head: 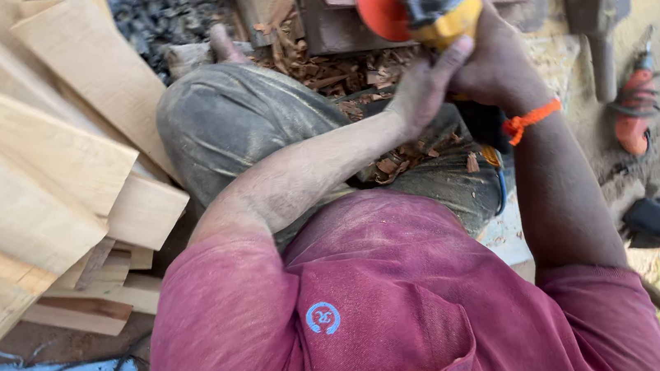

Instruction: The person sits cross-legged on the ground and uses an angle grinder with a sanding disc to smooth the surfaces and edges of rectangular wooden planks. They hold each plank with one hand while operating the tool with the other, rotating the planks to work on different sides before setting them aside.

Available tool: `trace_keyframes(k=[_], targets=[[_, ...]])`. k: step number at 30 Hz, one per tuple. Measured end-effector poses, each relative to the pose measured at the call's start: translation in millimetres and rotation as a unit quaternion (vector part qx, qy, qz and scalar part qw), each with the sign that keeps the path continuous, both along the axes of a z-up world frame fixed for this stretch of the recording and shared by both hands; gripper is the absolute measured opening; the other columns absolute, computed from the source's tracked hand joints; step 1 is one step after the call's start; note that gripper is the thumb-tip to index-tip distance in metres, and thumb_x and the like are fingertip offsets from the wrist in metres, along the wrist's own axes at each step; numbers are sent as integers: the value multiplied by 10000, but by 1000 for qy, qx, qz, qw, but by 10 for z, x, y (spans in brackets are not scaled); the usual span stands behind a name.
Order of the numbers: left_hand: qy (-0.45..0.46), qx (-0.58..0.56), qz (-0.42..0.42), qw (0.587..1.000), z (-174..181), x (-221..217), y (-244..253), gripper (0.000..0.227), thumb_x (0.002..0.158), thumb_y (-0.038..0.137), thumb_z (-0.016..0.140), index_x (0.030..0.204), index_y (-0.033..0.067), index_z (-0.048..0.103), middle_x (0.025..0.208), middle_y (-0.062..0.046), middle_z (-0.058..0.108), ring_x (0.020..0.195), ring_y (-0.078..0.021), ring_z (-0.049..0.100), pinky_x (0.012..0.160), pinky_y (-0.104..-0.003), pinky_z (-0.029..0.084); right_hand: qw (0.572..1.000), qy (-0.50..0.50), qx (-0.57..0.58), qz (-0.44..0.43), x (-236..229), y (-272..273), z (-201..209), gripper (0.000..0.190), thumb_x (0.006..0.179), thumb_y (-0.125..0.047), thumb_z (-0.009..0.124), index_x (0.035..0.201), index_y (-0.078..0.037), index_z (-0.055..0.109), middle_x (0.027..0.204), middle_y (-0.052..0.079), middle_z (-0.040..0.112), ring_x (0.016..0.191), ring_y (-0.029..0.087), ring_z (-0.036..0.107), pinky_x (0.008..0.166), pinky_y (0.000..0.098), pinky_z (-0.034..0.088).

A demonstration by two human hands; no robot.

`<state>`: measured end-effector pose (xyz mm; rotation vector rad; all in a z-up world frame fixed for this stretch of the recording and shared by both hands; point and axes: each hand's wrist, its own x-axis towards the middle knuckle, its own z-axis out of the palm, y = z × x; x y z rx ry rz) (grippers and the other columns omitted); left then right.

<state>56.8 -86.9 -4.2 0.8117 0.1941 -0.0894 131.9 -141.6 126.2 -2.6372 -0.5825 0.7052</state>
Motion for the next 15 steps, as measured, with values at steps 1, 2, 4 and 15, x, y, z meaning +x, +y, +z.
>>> trace_keyframes(k=[1, 2, 4, 15], targets=[[-6, 3, -21, 1000, -10, 8, 21, 859, 979, 655, 563, 1488, -32, 478, 1412, -216, 594, 1335, -313, 575, 1158, -399, 461, 1000, -3, 3, -12, 11, 43, -25, 832, 774, -316, 900, 1443, -21, 504, 1277, 201, 717, 1212, 364, 704, 1015, 473, 555], [-5, 24, 5, 1000, -18, -9, 21, 873, 980, 669, 547, 1503, -23, 446, 1425, -212, 571, 1344, -313, 565, 1167, -401, 460, 1000, -7, -4, 6, -2, 31, -20, 841, 775, -326, 904, 1435, -9, 490, 1268, 211, 707, 1193, 375, 701, 1006, 475, 553], [-7, 63, 50, 997, -35, -61, 8, 900, 983, 696, 517, 1534, -3, 383, 1452, -204, 526, 1362, -313, 547, 1186, -404, 458, 999, -17, -20, 35, -24, 1, -59, 861, 779, -345, 912, 1420, 15, 463, 1250, 232, 687, 1154, 397, 693, 987, 479, 548], [29, 9, -35, 999, 44, 268, 189, 1035, 891, 748, 553, 1548, -14, 309, 1446, -255, 482, 1370, -361, 512, 1157, -505, 451, 1000, 17, -5, 4, 265, 93, -17, 733, 818, -292, 858, 1408, -4, 532, 1270, 214, 711, 1206, 370, 697, 1023, 457, 543]])
